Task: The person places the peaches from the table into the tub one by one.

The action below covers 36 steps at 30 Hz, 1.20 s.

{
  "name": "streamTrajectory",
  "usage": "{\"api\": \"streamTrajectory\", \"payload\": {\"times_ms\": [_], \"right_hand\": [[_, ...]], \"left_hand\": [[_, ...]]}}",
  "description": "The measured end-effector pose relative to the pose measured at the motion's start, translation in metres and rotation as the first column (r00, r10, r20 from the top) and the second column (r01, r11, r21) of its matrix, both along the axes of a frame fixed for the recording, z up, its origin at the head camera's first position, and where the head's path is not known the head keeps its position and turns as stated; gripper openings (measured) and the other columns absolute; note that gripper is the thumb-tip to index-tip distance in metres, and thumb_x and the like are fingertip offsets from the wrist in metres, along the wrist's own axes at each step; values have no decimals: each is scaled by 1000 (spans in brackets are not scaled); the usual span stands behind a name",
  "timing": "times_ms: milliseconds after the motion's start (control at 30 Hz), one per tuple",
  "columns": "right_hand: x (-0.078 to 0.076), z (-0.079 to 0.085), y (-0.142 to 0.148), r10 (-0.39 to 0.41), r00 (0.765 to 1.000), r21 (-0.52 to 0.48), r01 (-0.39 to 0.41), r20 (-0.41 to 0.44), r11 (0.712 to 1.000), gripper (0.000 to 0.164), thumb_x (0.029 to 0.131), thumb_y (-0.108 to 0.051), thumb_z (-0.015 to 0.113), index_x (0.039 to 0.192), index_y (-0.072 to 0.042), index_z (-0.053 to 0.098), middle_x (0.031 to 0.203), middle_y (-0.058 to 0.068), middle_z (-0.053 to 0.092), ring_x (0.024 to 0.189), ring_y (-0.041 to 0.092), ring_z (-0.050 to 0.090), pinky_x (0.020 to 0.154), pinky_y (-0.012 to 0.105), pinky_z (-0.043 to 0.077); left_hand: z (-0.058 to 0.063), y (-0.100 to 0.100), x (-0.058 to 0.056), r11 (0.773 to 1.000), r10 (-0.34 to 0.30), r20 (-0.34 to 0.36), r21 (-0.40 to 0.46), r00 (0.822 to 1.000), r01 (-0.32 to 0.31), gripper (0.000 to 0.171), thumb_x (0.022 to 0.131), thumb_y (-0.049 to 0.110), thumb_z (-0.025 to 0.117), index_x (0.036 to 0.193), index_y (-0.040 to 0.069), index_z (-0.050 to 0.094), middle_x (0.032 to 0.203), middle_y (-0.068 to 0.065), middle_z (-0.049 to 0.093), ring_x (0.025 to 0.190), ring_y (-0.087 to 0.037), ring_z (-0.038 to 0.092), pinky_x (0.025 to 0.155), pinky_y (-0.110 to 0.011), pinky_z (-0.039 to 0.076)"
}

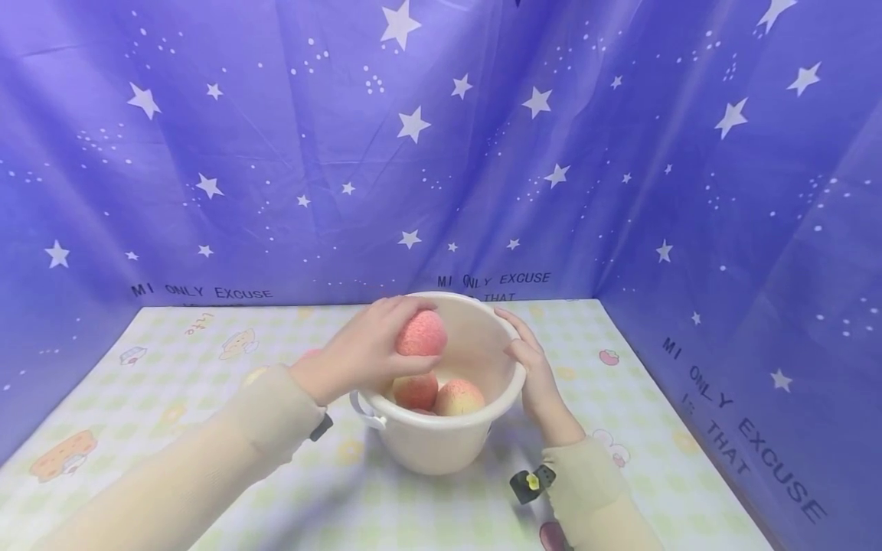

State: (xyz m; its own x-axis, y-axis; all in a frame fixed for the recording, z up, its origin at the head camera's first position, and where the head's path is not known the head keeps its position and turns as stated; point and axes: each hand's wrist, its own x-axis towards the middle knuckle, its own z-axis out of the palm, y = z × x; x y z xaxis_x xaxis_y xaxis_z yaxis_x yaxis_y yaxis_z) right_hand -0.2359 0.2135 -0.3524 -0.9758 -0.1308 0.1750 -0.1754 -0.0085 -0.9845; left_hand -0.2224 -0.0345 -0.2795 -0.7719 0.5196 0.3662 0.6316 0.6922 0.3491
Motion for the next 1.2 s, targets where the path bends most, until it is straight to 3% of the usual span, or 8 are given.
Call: {"api": "streamTrajectory", "payload": {"times_ms": [567,1200], "right_hand": [[-2,-1,0,3,1000,2,-3,-8,1000,68,84,-6,28,152,-7,29,134,-8,46,114,8,52,95,21,44],[-1,-1,0,3,1000,-3,-3,-14,1000,68,85,-6,27,152,-6,28,136,-8,45,115,8,51,96,22,43]], "left_hand": [[-7,7,-2,999,-27,9,-28,1000,27,62,83,41,75,135,17,54,137,-7,58,130,-26,53,112,-40,40],[-10,9,-1,997,-37,-84,-72,996,31,64,82,46,76,134,16,56,133,-8,60,126,-29,55,108,-42,42]]}}
